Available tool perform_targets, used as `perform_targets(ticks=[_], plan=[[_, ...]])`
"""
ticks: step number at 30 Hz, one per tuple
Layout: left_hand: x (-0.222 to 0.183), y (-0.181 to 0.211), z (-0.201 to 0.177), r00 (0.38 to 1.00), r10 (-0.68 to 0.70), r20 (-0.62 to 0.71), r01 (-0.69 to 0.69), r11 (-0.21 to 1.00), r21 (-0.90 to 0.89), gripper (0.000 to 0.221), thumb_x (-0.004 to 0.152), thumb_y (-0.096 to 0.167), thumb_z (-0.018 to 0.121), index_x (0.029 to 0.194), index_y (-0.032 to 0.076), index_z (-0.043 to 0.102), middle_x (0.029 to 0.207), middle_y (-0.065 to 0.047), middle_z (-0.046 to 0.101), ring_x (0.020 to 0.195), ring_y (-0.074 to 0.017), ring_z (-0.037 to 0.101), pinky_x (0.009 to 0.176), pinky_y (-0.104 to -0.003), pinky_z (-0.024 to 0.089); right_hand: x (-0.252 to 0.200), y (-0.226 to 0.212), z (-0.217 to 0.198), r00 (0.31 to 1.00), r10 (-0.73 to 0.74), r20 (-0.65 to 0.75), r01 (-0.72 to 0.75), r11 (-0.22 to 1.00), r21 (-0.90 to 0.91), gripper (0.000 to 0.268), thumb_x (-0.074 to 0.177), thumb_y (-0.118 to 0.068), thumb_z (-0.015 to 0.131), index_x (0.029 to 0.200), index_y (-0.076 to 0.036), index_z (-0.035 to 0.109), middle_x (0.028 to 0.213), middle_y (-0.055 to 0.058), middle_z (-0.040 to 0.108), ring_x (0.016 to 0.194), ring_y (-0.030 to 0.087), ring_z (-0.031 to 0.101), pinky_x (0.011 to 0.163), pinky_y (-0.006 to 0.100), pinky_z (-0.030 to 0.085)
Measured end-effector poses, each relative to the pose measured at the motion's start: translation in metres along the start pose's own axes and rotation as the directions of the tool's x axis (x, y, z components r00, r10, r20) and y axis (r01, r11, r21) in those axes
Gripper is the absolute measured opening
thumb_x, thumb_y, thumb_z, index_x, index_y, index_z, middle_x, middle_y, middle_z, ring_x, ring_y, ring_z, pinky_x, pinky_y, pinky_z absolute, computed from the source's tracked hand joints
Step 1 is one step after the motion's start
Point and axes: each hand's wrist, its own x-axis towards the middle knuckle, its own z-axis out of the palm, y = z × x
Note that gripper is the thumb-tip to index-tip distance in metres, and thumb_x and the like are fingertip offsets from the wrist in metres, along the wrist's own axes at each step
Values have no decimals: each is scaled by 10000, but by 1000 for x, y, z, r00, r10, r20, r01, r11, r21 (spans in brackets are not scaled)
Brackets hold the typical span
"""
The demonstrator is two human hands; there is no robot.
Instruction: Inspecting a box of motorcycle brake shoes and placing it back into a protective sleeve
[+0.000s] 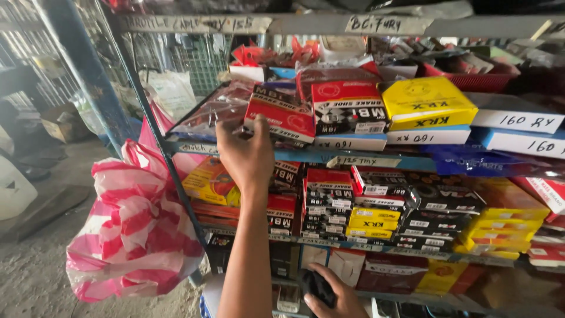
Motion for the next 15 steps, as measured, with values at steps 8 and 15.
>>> perform_targets(ticks=[8,15], plan=[[-23,17,-43,984,9,-177,-51,971,-233,294,900,151,728,1046,-30,550,839,-166,730,611,-156,659,508,-264,554,-1,1,-16,993,75,-87,-71,996,52,707,814,-463,664,1477,-259,527,1361,123,643,1085,259,786,858,390,670],[-122,1,-107,984,-155,-84,129,957,-260,232,1000,33,636,1203,-12,533,935,-150,641,732,-157,592,641,-248,520,-19,-35,-48,922,-84,-379,135,985,109,404,910,-190,643,1281,-68,742,1281,43,796,1139,169,726,999,298,513]])
